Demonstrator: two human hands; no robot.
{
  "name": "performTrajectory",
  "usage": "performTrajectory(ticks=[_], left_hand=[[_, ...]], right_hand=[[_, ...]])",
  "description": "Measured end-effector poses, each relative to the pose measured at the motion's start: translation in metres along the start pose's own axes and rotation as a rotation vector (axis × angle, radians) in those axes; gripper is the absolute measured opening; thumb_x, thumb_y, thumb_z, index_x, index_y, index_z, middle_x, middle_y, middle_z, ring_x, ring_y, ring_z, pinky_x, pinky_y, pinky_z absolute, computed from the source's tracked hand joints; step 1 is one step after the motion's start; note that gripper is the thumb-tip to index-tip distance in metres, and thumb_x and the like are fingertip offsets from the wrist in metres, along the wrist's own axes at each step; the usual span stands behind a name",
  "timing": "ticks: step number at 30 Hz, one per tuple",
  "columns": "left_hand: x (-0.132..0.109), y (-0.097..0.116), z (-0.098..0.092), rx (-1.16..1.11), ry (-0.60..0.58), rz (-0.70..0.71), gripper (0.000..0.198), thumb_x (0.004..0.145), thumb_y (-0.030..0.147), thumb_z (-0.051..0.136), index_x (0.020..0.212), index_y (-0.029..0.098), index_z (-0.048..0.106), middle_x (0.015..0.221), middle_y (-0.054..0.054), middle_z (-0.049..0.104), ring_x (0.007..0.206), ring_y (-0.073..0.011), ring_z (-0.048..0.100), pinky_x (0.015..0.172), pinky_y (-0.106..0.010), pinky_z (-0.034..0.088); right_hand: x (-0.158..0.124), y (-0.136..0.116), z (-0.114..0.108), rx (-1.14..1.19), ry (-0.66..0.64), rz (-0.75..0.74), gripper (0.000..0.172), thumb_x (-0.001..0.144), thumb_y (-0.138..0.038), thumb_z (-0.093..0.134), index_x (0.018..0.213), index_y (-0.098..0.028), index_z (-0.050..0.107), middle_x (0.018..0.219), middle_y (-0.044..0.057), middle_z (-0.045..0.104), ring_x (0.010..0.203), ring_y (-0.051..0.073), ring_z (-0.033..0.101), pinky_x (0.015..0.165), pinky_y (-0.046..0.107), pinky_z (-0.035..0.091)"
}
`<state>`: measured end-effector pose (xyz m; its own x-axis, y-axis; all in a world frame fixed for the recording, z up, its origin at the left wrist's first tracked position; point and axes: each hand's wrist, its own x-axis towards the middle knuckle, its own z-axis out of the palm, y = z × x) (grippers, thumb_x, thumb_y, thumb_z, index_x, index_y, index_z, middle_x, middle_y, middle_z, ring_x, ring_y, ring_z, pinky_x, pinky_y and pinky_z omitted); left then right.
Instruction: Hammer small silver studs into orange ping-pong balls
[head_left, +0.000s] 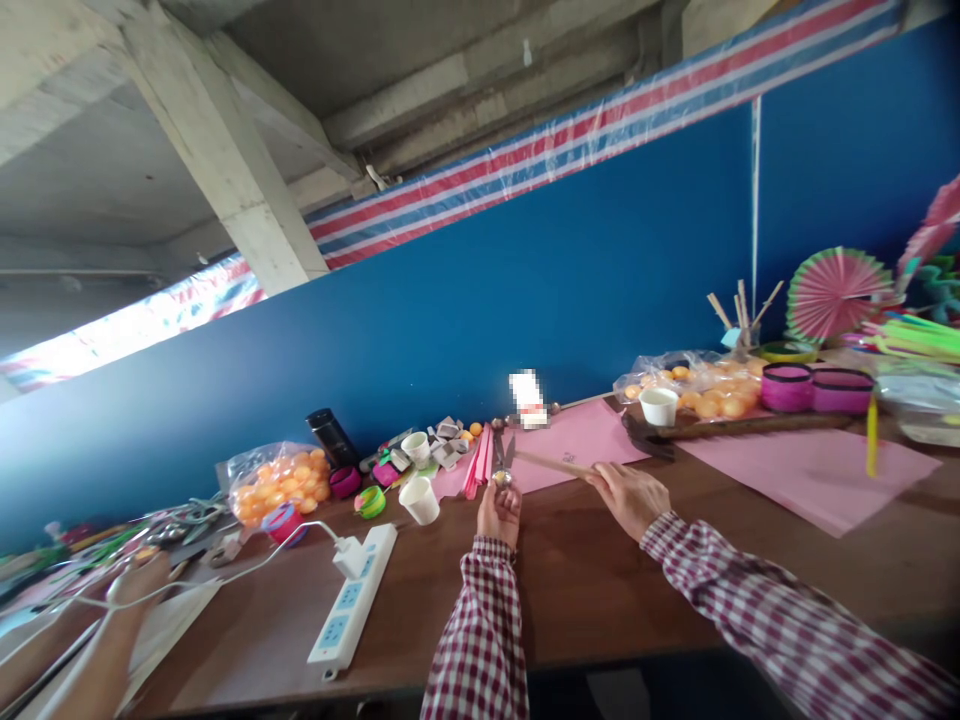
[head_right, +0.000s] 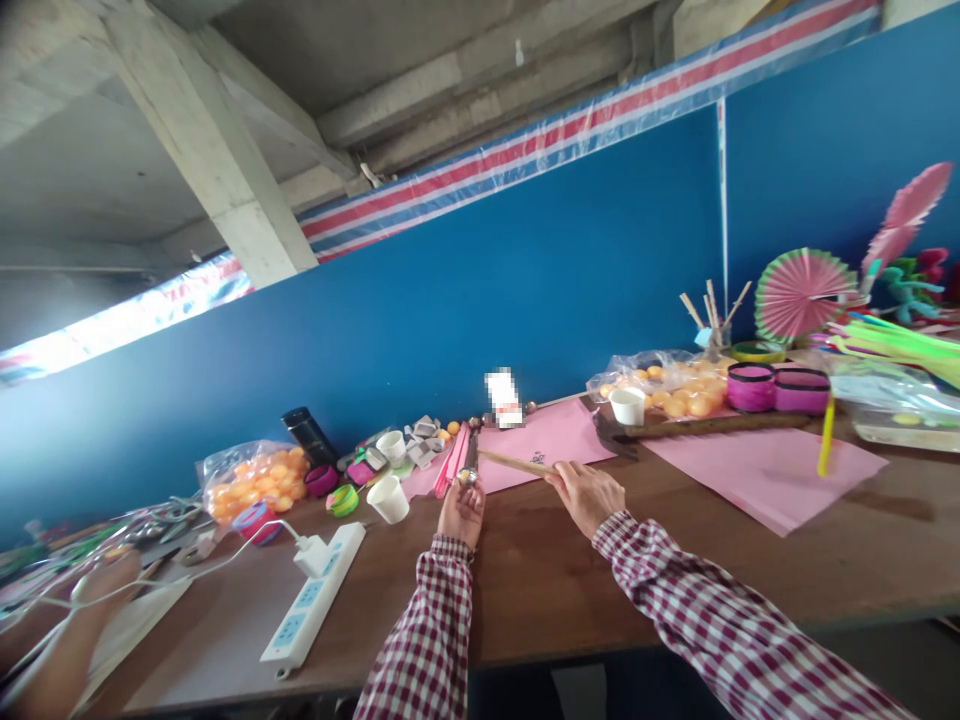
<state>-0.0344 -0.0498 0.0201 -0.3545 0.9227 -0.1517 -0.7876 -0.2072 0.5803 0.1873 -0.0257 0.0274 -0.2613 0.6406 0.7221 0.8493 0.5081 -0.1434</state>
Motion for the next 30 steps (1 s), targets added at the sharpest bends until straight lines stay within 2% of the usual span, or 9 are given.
performTrajectory(ticks=[5, 11, 15, 23, 27, 30], left_hand=[[0.0004, -0.0003, -0.0005, -0.041, 0.017, 0.042, 0.013, 0.079, 0.018, 0.047, 0.075, 0.012, 0.058, 0.072, -0.005, 0.062, 0.069, -0.0113, 0.062, 0.065, -0.021, 0.052], [-0.0012, -0.0012, 0.0006, -0.038, -0.037, 0.027, 0.013, 0.079, 0.017, 0.048, 0.073, 0.011, 0.058, 0.07, -0.006, 0.062, 0.069, -0.0121, 0.062, 0.07, -0.025, 0.052], [-0.0004, 0.0004, -0.001, -0.009, -0.017, -0.014, 0.013, 0.079, 0.018, 0.049, 0.079, 0.01, 0.058, 0.074, -0.007, 0.063, 0.073, -0.0146, 0.063, 0.065, -0.024, 0.053], [0.0023, -0.0009, -0.0038, 0.044, -0.018, 0.07, 0.009, 0.076, 0.013, 0.052, 0.082, 0.01, 0.058, 0.082, -0.009, 0.064, 0.08, -0.0152, 0.062, 0.065, -0.02, 0.052], [0.002, -0.0027, -0.0047, 0.046, -0.081, 0.097, 0.01, 0.074, 0.012, 0.054, 0.083, 0.011, 0.058, 0.085, -0.009, 0.063, 0.085, -0.0169, 0.061, 0.07, -0.022, 0.052], [0.0016, -0.0035, -0.0047, 0.061, -0.103, 0.095, 0.011, 0.075, 0.011, 0.054, 0.085, 0.012, 0.057, 0.084, -0.008, 0.063, 0.086, -0.0177, 0.061, 0.067, -0.022, 0.052]], right_hand=[[-0.0004, 0.0005, 0.0014, -0.007, 0.004, 0.013, 0.031, 0.086, -0.039, 0.03, 0.084, -0.022, 0.055, 0.072, 0.0, 0.061, 0.063, 0.011, 0.052, 0.056, 0.024, 0.025], [-0.0008, 0.0003, 0.0022, -0.011, -0.016, -0.03, 0.032, 0.086, -0.041, 0.03, 0.081, -0.022, 0.055, 0.069, 0.0, 0.06, 0.059, 0.01, 0.051, 0.053, 0.025, 0.024], [-0.0004, 0.0002, 0.0015, -0.001, 0.006, -0.005, 0.03, 0.086, -0.039, 0.031, 0.083, -0.022, 0.055, 0.071, 0.0, 0.06, 0.063, 0.01, 0.052, 0.056, 0.024, 0.025], [-0.0005, 0.0016, 0.0037, 0.004, -0.013, -0.007, 0.031, 0.086, -0.039, 0.029, 0.084, -0.022, 0.055, 0.071, 0.001, 0.06, 0.064, 0.011, 0.052, 0.056, 0.024, 0.025], [-0.0001, 0.0013, 0.0026, 0.003, -0.01, 0.007, 0.03, 0.086, -0.039, 0.03, 0.086, -0.022, 0.054, 0.072, 0.0, 0.06, 0.063, 0.011, 0.052, 0.055, 0.024, 0.025], [-0.0003, 0.0006, 0.0026, 0.001, -0.026, -0.023, 0.032, 0.086, -0.04, 0.029, 0.083, -0.022, 0.055, 0.069, 0.0, 0.06, 0.06, 0.01, 0.051, 0.053, 0.024, 0.024]])
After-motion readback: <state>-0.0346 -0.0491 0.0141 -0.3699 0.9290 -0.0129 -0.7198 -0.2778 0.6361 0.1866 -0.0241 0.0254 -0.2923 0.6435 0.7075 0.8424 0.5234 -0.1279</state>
